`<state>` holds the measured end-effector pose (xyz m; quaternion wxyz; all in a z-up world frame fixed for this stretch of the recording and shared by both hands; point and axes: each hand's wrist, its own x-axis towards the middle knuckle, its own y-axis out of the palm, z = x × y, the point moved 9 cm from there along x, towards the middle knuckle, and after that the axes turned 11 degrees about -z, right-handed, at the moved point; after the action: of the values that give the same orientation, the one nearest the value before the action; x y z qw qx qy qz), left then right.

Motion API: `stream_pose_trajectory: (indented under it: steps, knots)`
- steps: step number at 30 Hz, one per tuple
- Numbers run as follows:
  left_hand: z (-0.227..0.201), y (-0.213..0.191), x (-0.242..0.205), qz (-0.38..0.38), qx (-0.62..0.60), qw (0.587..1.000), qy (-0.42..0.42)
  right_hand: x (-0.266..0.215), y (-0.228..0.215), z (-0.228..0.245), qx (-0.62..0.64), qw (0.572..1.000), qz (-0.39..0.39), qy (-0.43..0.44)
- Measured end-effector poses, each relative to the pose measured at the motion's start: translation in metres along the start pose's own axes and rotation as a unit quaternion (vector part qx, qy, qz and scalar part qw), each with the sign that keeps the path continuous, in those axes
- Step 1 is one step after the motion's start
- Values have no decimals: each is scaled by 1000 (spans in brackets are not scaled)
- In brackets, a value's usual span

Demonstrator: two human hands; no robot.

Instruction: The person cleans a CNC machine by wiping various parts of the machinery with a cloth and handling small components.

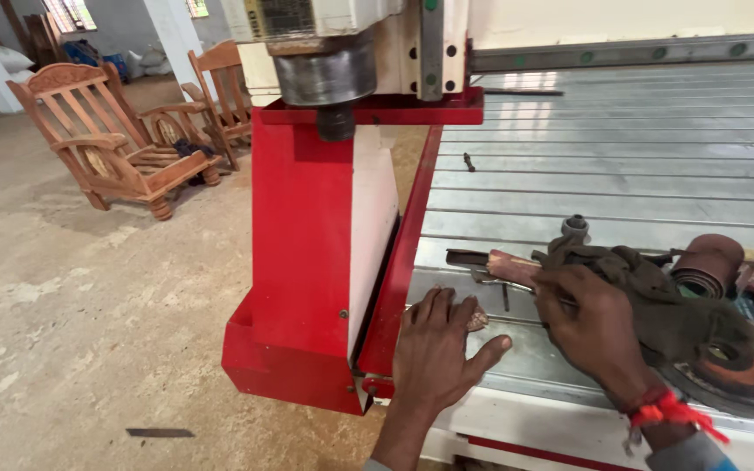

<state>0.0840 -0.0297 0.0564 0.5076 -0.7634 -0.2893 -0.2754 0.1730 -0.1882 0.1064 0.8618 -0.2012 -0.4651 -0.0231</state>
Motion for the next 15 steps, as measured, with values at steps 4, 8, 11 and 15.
stream_pose_trajectory:
  steps: [4,8,11,15]
  knots:
    - [10,6,-3,-8,12,1000,-18,28,65,-20,-53,994,96,8]
    - [13,9,-2,-7,9,1000,-28,41,133,-23,-99,975,120,-156]
    - [15,9,-1,5,-1,999,-44,43,160,-51,-197,959,199,-56]
    - [18,-8,9,-35,-65,993,-94,50,109,-30,-68,984,92,136]
